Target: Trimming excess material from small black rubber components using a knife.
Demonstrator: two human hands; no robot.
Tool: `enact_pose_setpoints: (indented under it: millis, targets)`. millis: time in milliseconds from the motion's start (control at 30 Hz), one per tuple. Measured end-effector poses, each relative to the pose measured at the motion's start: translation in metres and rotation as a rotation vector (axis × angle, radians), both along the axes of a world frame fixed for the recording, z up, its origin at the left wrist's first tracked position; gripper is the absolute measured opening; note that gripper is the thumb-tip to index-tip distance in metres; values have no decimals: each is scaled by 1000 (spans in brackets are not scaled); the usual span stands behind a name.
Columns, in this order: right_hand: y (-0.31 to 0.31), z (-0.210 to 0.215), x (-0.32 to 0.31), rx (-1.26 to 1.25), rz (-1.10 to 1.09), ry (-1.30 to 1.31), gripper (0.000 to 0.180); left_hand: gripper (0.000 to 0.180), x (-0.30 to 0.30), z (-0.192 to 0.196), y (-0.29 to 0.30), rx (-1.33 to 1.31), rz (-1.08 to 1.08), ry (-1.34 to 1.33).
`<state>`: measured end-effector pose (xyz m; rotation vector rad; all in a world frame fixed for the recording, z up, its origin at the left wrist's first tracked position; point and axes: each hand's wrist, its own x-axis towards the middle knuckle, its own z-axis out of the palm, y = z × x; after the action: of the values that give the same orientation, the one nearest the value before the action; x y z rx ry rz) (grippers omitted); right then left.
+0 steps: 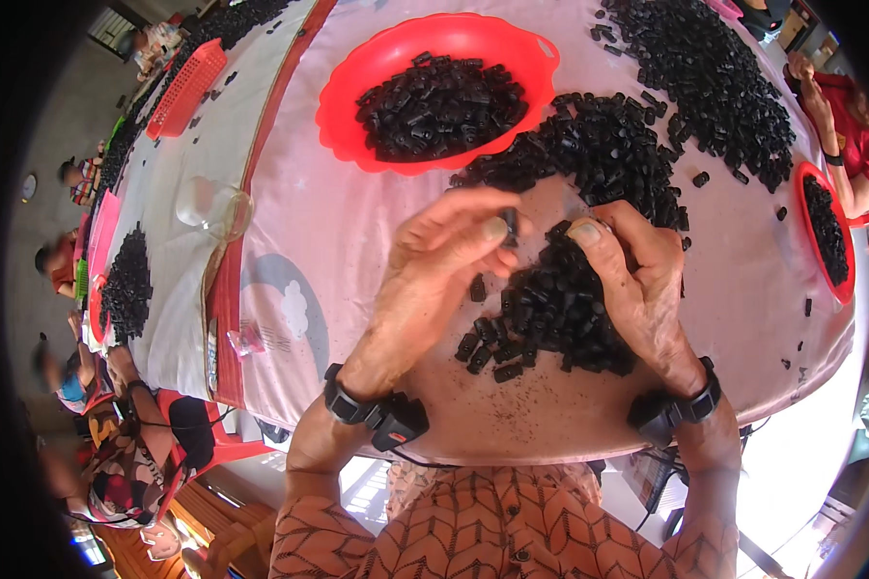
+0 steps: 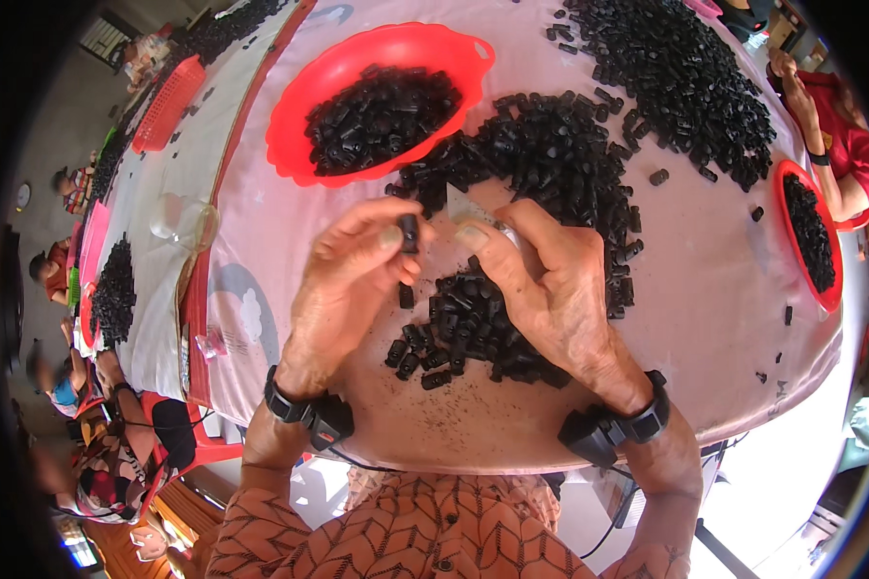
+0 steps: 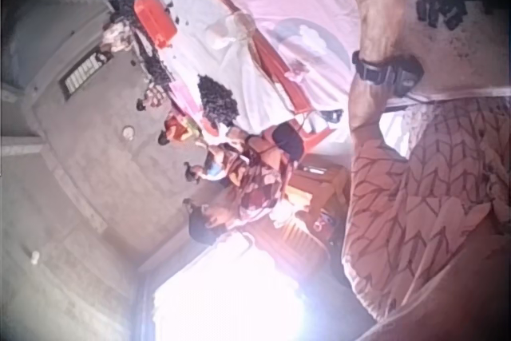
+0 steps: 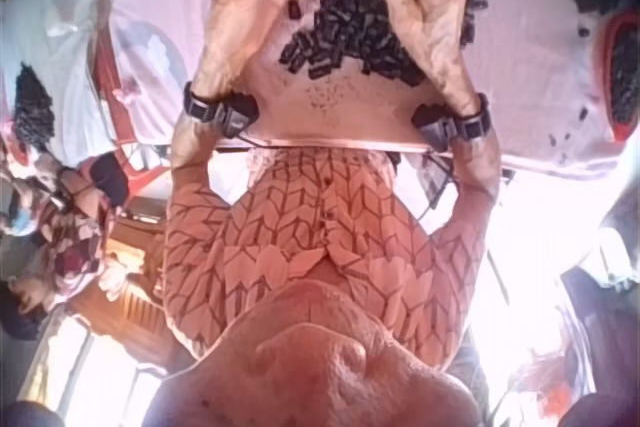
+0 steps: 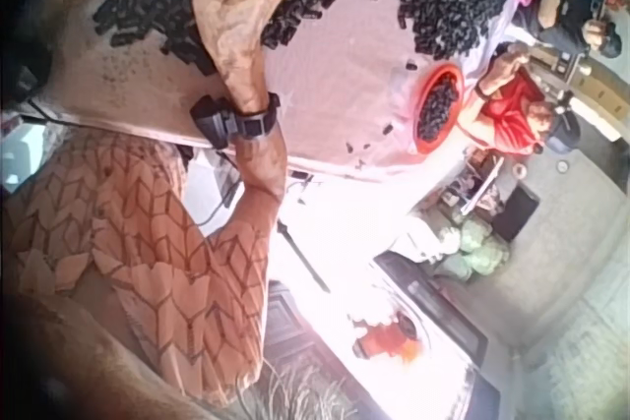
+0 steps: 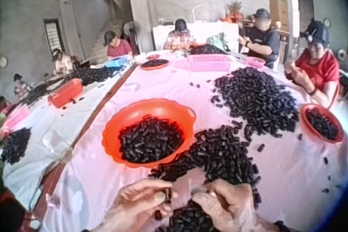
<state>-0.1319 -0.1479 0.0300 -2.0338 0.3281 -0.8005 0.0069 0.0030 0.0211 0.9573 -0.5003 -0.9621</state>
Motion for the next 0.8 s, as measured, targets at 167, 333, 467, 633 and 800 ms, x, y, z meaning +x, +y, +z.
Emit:
enact_pose_setpoints:
  millis: [167, 333, 467, 633, 800]
  targets:
    - [-2, -1, 0, -34, -12, 26, 24, 32, 28, 30, 5, 113, 386, -472]
    - [0, 3, 2, -43, -15, 28, 24, 34, 35, 26, -4, 222, 620, -909]
    - [-1, 1, 5, -55, -23, 36, 24, 20, 27, 26, 6, 235, 432, -881]
    - [-1, -1, 1, -92, -13, 78, 23, 11, 13, 25, 16, 586, -43, -1241]
    - [2, 2, 0, -98, -2, 103, 25, 14, 8, 15, 20, 614, -142, -1433]
